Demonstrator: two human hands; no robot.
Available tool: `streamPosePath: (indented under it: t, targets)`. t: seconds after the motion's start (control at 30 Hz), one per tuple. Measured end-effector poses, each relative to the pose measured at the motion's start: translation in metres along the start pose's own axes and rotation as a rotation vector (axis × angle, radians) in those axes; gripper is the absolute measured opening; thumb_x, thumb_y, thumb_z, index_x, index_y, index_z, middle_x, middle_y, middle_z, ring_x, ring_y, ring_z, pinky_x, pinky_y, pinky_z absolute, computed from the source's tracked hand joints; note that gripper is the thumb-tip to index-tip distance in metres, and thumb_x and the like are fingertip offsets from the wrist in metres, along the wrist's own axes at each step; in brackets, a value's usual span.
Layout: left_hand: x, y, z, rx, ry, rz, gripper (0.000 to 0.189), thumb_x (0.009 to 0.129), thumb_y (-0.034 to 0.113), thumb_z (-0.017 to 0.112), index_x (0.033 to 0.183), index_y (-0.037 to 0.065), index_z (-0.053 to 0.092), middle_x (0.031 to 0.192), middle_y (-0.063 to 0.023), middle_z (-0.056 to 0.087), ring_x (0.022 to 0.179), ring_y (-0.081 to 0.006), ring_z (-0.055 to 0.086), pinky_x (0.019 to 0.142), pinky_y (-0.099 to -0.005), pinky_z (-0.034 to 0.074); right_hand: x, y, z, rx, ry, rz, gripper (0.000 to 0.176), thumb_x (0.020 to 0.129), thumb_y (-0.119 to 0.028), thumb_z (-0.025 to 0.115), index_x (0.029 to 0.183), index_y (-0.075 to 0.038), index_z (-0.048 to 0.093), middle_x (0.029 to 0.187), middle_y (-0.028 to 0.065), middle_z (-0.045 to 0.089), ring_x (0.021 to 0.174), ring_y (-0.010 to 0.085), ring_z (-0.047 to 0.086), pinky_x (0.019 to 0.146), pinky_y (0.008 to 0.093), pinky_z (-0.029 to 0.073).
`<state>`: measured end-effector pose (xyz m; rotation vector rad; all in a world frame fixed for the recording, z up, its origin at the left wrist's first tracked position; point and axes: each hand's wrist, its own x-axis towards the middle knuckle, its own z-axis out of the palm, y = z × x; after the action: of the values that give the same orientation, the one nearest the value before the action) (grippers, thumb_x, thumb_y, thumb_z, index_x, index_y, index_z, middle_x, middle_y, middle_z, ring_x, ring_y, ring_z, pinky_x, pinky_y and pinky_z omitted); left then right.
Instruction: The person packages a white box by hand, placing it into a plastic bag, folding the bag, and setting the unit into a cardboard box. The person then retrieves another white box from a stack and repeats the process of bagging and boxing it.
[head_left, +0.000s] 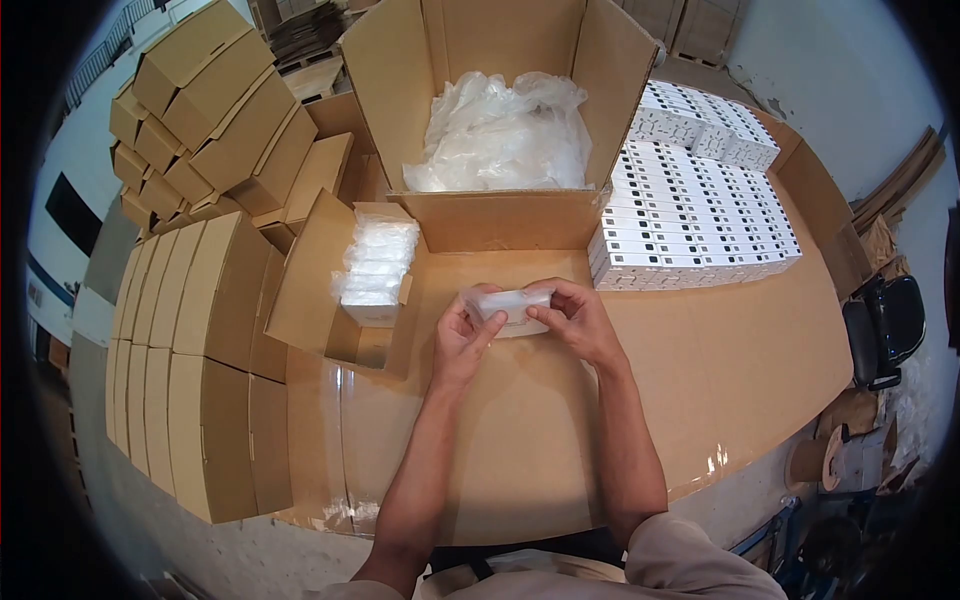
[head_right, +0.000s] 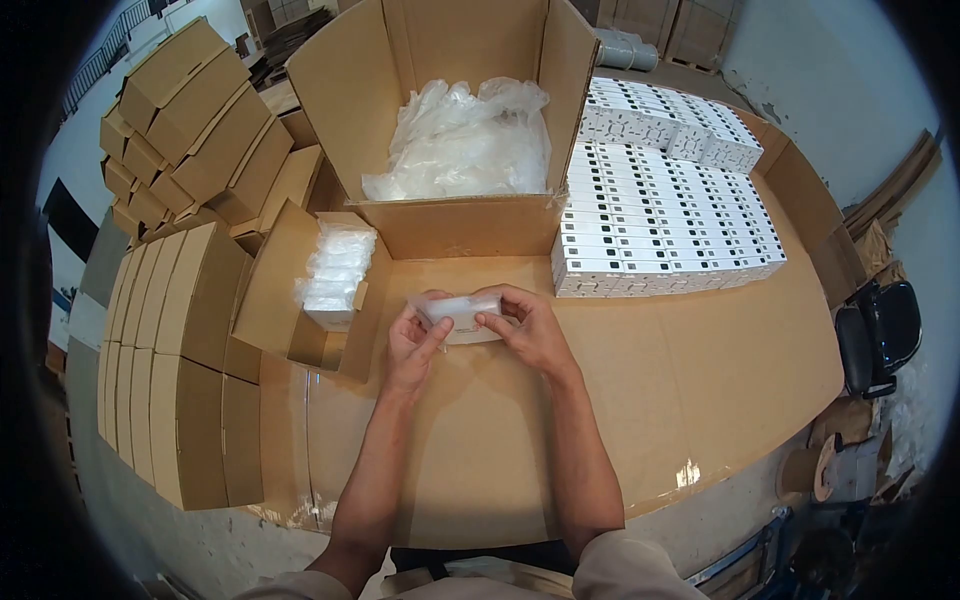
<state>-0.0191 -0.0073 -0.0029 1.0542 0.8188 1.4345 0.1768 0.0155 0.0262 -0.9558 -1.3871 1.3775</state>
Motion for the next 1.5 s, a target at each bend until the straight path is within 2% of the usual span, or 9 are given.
streamPosePath:
  t: [0.17,0.27,0.6,0.7,0.87,1.0,1.2,1.33,1.5]
  targets:
    - [-0.001,0.003,0.000,0.074,0.054,-0.092,0.016,0.094,0.010,0.075,0.107,0.003,0.068,0.110,-0.0037,0.066,0.099,-0.0097,0.060,0.089,-0.0267,0.048,-0.003,-0.004,-0.011,-0.088,-0.003,-0.015,0.012,0.090,-0.004,0.077,0.099,0.002,0.074,0.101,0.0082,0.076,0.095,0.0144,0.067,0.087,0.0308,0.054]
    - [0.003,-0.007,-0.001,0.095,0.037,0.089,0.013,0.095,0.010,0.075,0.095,0.003,0.064,0.106,-0.0035,0.066,0.092,-0.0095,0.058,0.083,-0.0254,0.048,-0.003,-0.007,-0.013,-0.116,0.017,-0.048,0.010,0.090,-0.005,0.077,0.094,0.002,0.073,0.099,0.0090,0.076,0.095,0.0142,0.068,0.086,0.0305,0.053]
    - [0.001,-0.008,0.008,0.139,0.171,0.140,0.024,0.096,0.011,0.074,0.087,0.005,0.053,0.101,-0.0062,0.066,0.090,-0.0086,0.057,0.078,-0.0243,0.048,-0.003,-0.006,-0.011,-0.127,0.107,-0.014,0.020,0.089,-0.003,0.077,0.079,-0.004,0.061,0.088,0.0095,0.076,0.084,0.0097,0.067,0.078,0.0269,0.053]
    - [0.002,-0.011,0.009,0.140,0.199,0.118,0.024,0.096,0.011,0.073,0.086,0.006,0.051,0.102,-0.0063,0.065,0.091,-0.0086,0.056,0.080,-0.0246,0.047,-0.001,-0.003,-0.010,-0.065,0.114,-0.029,0.020,0.089,-0.001,0.077,0.080,-0.005,0.059,0.092,0.0084,0.075,0.086,0.0089,0.067,0.079,0.0260,0.052]
    - [0.003,-0.008,0.007,0.090,0.184,0.063,0.024,0.096,0.009,0.072,0.087,0.009,0.050,0.106,-0.0067,0.063,0.096,-0.0093,0.056,0.087,-0.0257,0.046,-0.007,-0.022,-0.009,0.217,0.071,-0.089,0.011,0.088,0.001,0.076,0.093,-0.002,0.068,0.116,0.0127,0.071,0.106,0.0150,0.066,0.088,0.0281,0.052]
    - [0.003,-0.009,0.009,0.117,0.217,0.105,0.024,0.096,0.013,0.074,0.087,0.005,0.053,0.101,-0.0062,0.065,0.087,-0.0073,0.057,0.075,-0.0241,0.048,-0.007,-0.021,-0.028,0.146,-0.092,-0.298,0.023,0.086,0.001,0.076,0.109,-0.004,0.076,0.130,0.0130,0.065,0.120,0.0193,0.063,0.094,0.0315,0.052]
    - [0.004,-0.012,0.008,0.113,0.215,0.108,0.023,0.096,0.013,0.074,0.088,0.006,0.053,0.103,-0.0065,0.065,0.090,-0.0078,0.057,0.077,-0.0244,0.048,-0.013,-0.027,-0.027,-0.336,-0.212,0.003,0.029,0.090,-0.005,0.075,0.118,-0.007,0.076,0.112,0.0054,0.074,0.089,0.0102,0.061,0.082,0.0259,0.050]
    - [0.002,-0.010,0.009,0.114,0.201,0.108,0.023,0.096,0.012,0.074,0.089,0.006,0.053,0.103,-0.0064,0.065,0.091,-0.0080,0.057,0.079,-0.0245,0.048,-0.012,-0.034,-0.021,-0.328,-0.167,0.101,0.031,0.091,-0.004,0.073,0.122,-0.008,0.075,0.100,0.0016,0.074,0.077,0.0070,0.053,0.071,0.0237,0.047]
    - [0.002,-0.009,0.010,0.096,0.213,0.062,0.021,0.096,0.011,0.074,0.089,0.005,0.054,0.102,-0.0060,0.065,0.091,-0.0082,0.058,0.081,-0.0249,0.048,-0.014,-0.032,-0.018,-0.197,-0.133,0.046,0.033,0.092,-0.002,0.072,0.125,-0.005,0.073,0.099,0.0029,0.074,0.079,0.0063,0.054,0.071,0.0236,0.049]
